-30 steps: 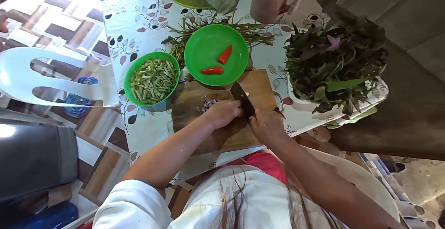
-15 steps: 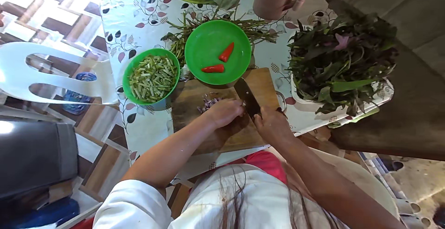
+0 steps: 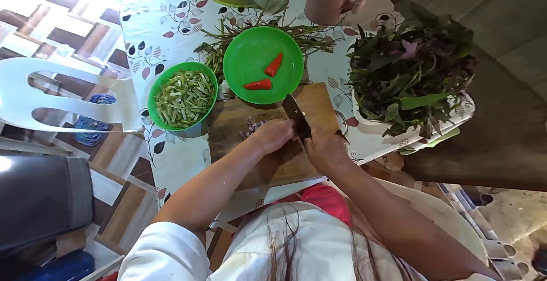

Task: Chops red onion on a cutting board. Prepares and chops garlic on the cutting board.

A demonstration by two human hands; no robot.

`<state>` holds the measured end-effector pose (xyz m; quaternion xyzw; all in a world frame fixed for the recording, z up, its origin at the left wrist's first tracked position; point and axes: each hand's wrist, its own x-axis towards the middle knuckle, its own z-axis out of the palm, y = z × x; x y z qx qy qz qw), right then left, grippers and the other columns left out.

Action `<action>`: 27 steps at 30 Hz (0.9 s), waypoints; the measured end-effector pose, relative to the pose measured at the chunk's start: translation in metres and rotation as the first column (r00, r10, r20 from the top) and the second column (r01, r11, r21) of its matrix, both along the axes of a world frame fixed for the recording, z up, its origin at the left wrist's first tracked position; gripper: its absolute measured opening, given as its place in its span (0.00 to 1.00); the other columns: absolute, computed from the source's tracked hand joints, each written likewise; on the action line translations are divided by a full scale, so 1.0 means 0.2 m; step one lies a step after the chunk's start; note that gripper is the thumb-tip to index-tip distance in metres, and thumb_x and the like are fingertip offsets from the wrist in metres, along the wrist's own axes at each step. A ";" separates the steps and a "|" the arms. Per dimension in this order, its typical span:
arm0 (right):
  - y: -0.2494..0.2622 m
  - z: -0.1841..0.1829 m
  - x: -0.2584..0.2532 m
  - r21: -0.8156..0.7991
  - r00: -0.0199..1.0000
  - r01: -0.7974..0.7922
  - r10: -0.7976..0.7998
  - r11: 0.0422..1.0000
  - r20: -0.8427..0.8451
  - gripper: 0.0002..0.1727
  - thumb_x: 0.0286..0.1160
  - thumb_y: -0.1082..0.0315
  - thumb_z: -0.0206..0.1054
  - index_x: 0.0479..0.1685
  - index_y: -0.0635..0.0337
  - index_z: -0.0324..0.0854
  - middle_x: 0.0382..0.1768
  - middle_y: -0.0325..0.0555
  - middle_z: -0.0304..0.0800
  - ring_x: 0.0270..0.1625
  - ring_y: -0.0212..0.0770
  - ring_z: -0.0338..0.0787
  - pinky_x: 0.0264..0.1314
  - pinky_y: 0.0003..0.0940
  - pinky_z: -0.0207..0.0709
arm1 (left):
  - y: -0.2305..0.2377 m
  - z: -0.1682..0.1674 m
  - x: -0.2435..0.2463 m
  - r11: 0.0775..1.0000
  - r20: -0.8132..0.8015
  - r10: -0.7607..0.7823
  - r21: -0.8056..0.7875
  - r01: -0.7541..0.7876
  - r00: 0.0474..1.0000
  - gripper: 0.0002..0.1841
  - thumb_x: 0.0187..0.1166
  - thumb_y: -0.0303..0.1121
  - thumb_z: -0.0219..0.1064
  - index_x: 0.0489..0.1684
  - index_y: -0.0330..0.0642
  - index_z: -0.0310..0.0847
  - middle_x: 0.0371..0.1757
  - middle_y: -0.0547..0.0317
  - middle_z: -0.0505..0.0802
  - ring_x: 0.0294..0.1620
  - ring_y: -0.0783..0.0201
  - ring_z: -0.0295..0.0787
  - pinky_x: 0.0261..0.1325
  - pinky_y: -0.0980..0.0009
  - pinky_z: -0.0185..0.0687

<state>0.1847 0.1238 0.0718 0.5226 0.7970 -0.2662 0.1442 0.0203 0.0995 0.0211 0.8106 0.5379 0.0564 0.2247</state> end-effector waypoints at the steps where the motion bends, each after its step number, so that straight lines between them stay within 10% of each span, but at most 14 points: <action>1: 0.00 0.00 -0.01 -0.028 1.000 0.007 -0.006 1.000 0.027 0.16 0.94 0.64 0.52 0.62 0.69 0.74 0.48 0.66 0.90 0.57 0.65 0.92 0.59 0.60 0.82 | 0.00 0.00 0.00 1.000 0.008 -0.001 0.003 0.001 1.000 0.13 0.83 0.14 0.55 0.44 0.26 0.89 0.57 0.36 0.91 0.64 0.39 0.88 0.70 0.49 0.80; 27: -0.01 0.00 0.00 -0.047 0.998 0.013 -0.016 0.999 -0.062 0.16 0.92 0.66 0.54 0.63 0.71 0.74 0.50 0.66 0.88 0.57 0.65 0.91 0.61 0.60 0.81 | -0.03 -0.10 -0.04 0.982 0.136 -0.019 0.188 -0.007 0.991 0.09 0.79 0.15 0.61 0.38 0.27 0.90 0.51 0.38 0.93 0.58 0.41 0.91 0.66 0.51 0.84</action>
